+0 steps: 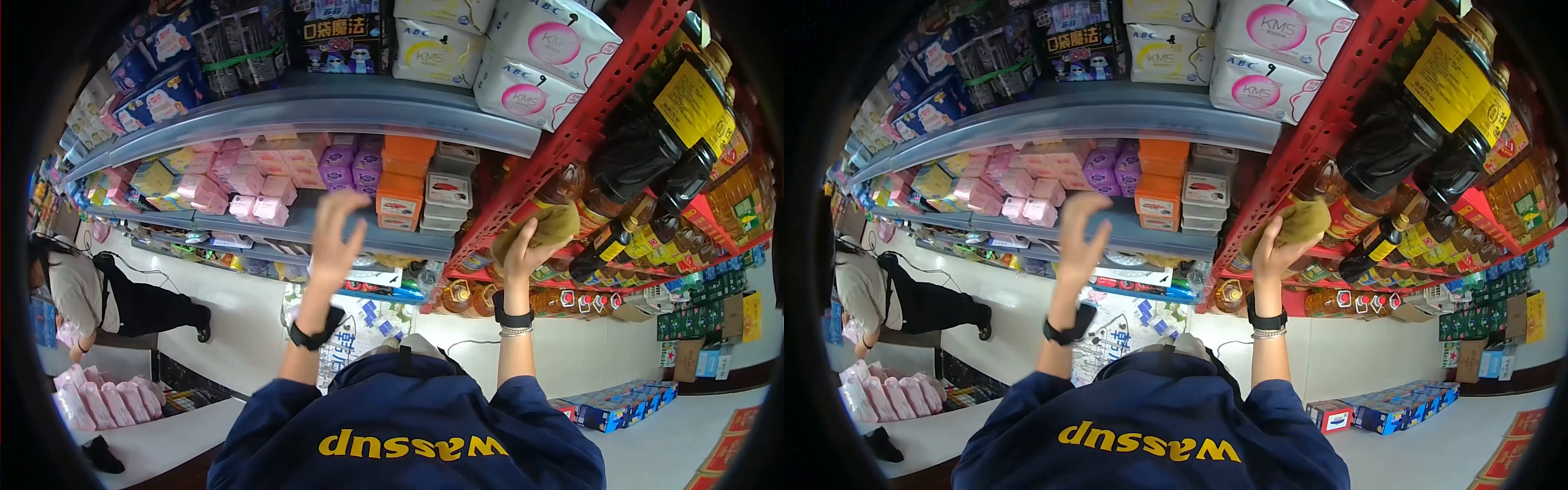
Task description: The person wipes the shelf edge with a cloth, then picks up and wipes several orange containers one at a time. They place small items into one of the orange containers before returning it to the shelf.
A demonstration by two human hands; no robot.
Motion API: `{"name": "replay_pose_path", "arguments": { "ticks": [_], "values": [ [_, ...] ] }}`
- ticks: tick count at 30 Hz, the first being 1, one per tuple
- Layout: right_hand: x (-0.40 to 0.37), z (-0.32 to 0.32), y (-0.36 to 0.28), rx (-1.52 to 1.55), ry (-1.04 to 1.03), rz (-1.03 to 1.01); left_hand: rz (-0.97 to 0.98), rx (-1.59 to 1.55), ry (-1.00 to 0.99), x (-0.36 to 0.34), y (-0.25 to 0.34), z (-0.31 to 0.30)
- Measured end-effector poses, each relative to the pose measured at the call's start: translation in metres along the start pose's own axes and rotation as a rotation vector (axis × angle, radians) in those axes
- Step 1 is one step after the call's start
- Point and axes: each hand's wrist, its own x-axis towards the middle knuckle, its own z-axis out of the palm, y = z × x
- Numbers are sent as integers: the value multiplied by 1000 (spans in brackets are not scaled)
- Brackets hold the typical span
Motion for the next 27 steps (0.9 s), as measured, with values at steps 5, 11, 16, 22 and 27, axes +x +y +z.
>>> {"name": "replay_pose_path", "arguments": {
  "ticks": [5,11,16,22,27],
  "values": [
    [28,15,32,6,-120,-43,-471,-408,-635,-137,-22,63],
    [27,67,79,15,139,-32,-699,-310,-930,-174,-39,43],
    [-4,60,89,-225,135,-11,-673,-141,-697,-147,-30,35],
    [-80,25,132,-332,-72,167,-714,-100,-839,-143,-28,62],
    [-128,-46,153,-629,-570,173,-731,-221,-922,-155,-16,84]
  ]
}}
